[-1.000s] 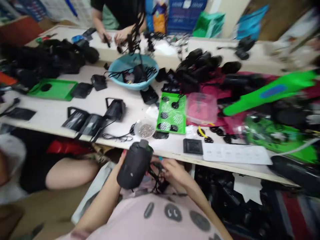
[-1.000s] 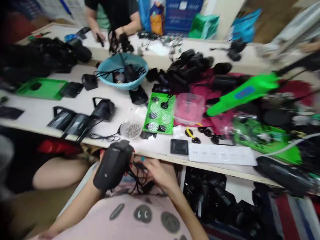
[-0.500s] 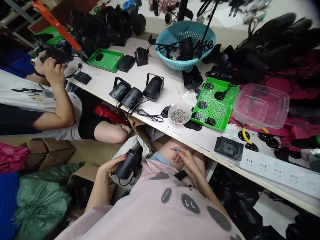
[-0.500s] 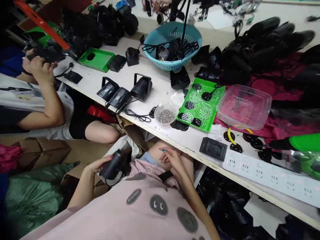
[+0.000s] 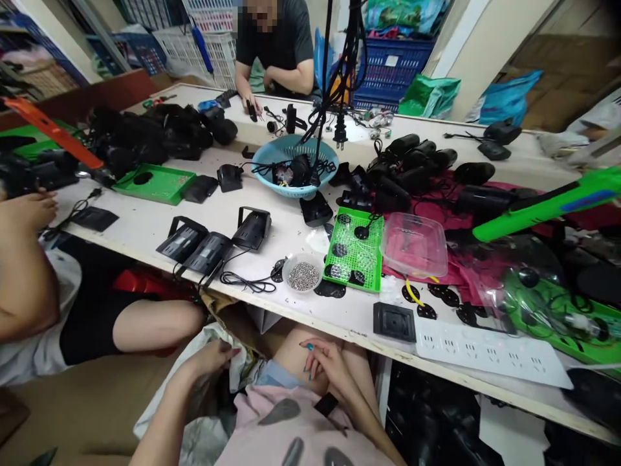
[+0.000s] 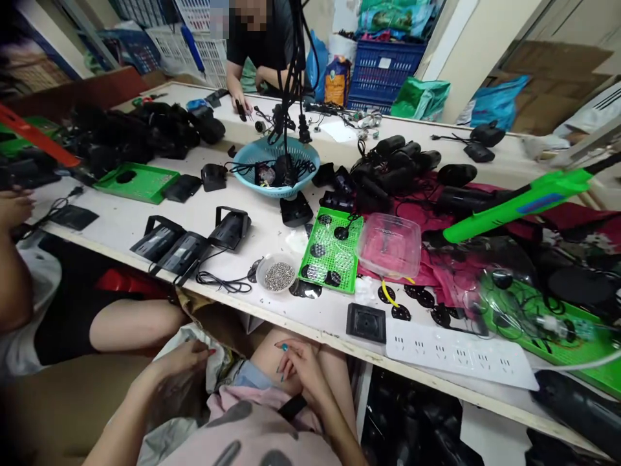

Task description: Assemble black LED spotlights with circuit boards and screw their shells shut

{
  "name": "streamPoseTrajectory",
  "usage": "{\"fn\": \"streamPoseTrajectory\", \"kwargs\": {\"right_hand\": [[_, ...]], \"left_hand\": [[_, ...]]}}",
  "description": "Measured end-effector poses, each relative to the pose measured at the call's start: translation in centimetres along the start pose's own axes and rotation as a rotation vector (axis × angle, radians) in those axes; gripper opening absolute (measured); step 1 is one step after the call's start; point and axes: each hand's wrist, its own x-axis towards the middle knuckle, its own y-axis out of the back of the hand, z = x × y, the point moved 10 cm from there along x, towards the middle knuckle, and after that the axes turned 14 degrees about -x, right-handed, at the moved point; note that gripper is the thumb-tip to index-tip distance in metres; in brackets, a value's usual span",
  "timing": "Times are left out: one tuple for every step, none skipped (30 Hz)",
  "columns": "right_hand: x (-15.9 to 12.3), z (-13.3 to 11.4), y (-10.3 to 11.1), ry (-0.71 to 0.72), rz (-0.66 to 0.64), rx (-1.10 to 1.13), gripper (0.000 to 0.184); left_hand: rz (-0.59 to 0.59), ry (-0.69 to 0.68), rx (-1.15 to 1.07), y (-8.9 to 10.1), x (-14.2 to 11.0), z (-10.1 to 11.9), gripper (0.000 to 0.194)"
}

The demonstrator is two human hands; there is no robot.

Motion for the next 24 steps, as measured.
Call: {"fn": "streamPoseTrajectory", "kwargs": {"right_hand": [[0.1, 0.0, -0.1, 0.000, -0.003, 0.003, 0.057], [0.3, 0.1, -0.1, -0.002, -0.009, 0.004, 0.058], [0.4, 0.1, -0.2, -0.004, -0.017, 0.004, 0.058], [0.5, 0.2, -0.2, -0.008, -0.024, 0.002, 0.059], [0.6, 0.2, -0.3, -0.012, -0.030, -0.001, 0.059], [0.7, 0.3, -0.3, -0.015, -0.032, -0.004, 0.059], [0.7, 0.3, -0.2, -0.018, -0.032, -0.006, 0.059], [0.7, 0.4, -0.3, -0.020, -0.034, -0.008, 0.058], [0.7, 0.5, -0.3, -0.024, -0.037, -0.011, 0.058], [0.8, 0.5, -0.4, -0.027, -0.041, -0.014, 0.057], [0.8, 0.6, -0.5, -0.032, -0.046, -0.018, 0.056], [0.9, 0.7, -0.6, -0.038, -0.051, -0.022, 0.055], [0.9, 0.8, -0.6, -0.043, -0.054, -0.028, 0.053], [1.0, 0.8, -0.7, -0.048, -0.055, -0.034, 0.051], [1.1, 0.9, -0.7, -0.052, -0.057, -0.041, 0.050], [1.2, 0.9, -0.8, -0.057, -0.062, -0.049, 0.050], [1.3, 1.0, -0.9, -0.063, -0.071, -0.057, 0.052], [1.5, 1.1, -1.0, -0.068, -0.079, -0.066, 0.054], [1.6, 1.2, -1.1, -0.074, -0.088, -0.075, 0.058], [1.7, 1.4, -1.2, -0.080, -0.097, -0.084, 0.062], [1.8, 1.5, -1.3, -0.086, -0.105, -0.094, 0.066], [1.9, 1.7, -1.3, -0.093, -0.114, -0.102, 0.069], [2.0, 1.8, -1.4, -0.102, -0.125, -0.110, 0.072], [2.1, 1.9, -1.5, -0.114, -0.139, -0.116, 0.075]], "left_hand": [[-0.037, -0.010, -0.003, -0.2, -0.1, 1.2, 0.042], [-0.072, -0.023, -0.001, -0.4, -0.5, 2.6, 0.043], [-0.105, -0.043, -0.002, -0.6, -1.0, 4.2, 0.042], [-0.143, -0.068, -0.010, -0.8, -1.6, 5.9, 0.042], [-0.197, -0.099, -0.029, -1.0, -2.5, 7.7, 0.042], [-0.262, -0.140, -0.059, -1.2, -3.4, 9.8, 0.041], [-0.342, -0.198, -0.100, -1.5, -4.3, 12.1, 0.040], [-0.456, -0.282, -0.186, -1.9, -5.3, 14.8, 0.040], [-0.517, -0.385, -0.254, -1.7, -5.9, 17.6, 0.040], [-0.482, -0.503, -0.296, -0.8, -5.8, 20.3, 0.037], [-0.340, -0.633, -0.317, 1.1, -4.9, 22.9, 0.033], [-0.162, -0.742, -0.302, 3.0, -3.8, 25.0, 0.030], [0.034, -0.832, -0.265, 4.7, -2.5, 26.7, 0.029], [0.132, -0.865, -0.258, 5.6, -0.7, 28.0, 0.027], [0.187, -0.891, -0.252, 6.0, 1.1, 29.0, 0.027], [0.223, -0.919, -0.233, 6.2, 2.9, 30.0, 0.027], [0.249, -0.946, -0.209, 6.2, 4.5, 30.8, 0.028], [0.258, -0.973, -0.184, 6.2, 5.8, 31.5, 0.029], [0.260, -0.999, -0.158, 6.1, 6.8, 32.0, 0.029], [0.257, -1.024, -0.132, 6.0, 7.4, 32.4, 0.028], [0.249, -1.046, -0.106, 5.9, 7.9, 32.8, 0.027], [0.241, -1.067, -0.082, 5.9, 8.2, 33.0, 0.025], [0.233, -1.085, -0.059, 5.8, 8.3, 33.2, 0.023], [0.226, -1.100, -0.039, 5.7, 8.4, 33.3, 0.022]]}}
